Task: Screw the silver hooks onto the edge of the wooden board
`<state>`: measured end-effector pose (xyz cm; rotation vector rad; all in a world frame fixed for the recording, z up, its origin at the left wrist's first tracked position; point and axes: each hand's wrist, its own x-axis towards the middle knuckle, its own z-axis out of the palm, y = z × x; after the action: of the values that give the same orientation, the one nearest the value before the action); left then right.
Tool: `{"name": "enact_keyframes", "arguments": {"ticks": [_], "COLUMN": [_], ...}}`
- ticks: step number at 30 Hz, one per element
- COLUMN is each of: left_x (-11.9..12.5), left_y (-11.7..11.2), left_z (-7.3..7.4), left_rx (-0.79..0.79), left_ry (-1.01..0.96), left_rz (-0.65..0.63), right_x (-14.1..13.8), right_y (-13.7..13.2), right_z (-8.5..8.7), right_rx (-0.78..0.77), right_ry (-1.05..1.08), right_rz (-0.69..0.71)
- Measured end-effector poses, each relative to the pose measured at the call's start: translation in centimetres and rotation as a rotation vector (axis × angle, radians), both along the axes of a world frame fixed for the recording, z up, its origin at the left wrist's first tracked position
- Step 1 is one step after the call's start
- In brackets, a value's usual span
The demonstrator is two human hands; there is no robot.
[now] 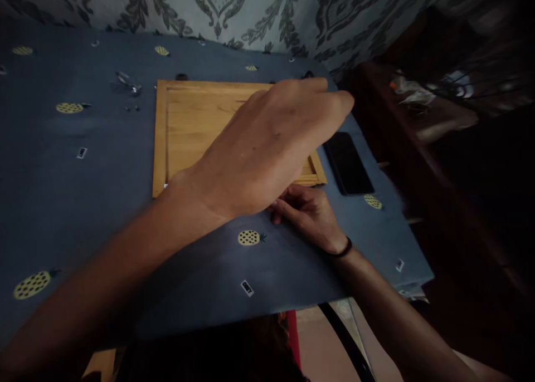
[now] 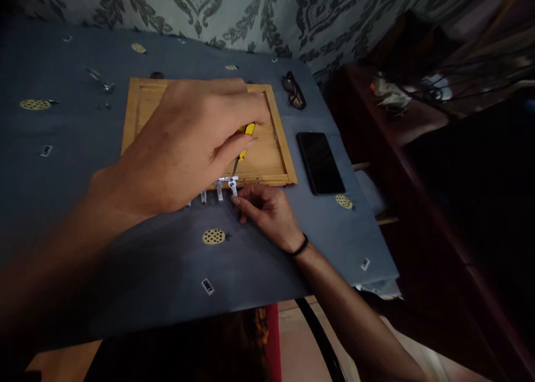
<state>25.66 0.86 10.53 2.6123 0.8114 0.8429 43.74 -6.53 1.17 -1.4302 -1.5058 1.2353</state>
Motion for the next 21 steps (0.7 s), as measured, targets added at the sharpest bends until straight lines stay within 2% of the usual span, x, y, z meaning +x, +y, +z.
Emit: {"name": "enact_keyframes", "arguments": {"ticks": [7, 11, 16, 21], "left_x": [0.4, 0.4, 0.5, 0.7], "left_y": [-1.0, -1.3, -1.1, -1.0], "left_z": [0.4, 0.4, 0.5, 0.6], "left_rx": [-0.071, -0.115, -0.027, -0.117], "left_ry": [-0.033, -0.052, 0.030, -0.014], "left_rz": [0.074, 0.063, 0.056, 0.050], "right_x": [0.1, 0.0, 0.0, 0.0], "right_y": [0.0, 0.0, 0.0, 0.0], "right_z": [0.1, 0.1, 0.2, 0.3], "right_rx": [0.004, 0.009, 0.015, 0.021], "right_ry": [0.002, 0.002, -0.008, -0.010], "right_rz": [0.004, 0.005, 0.010, 0.007]}}
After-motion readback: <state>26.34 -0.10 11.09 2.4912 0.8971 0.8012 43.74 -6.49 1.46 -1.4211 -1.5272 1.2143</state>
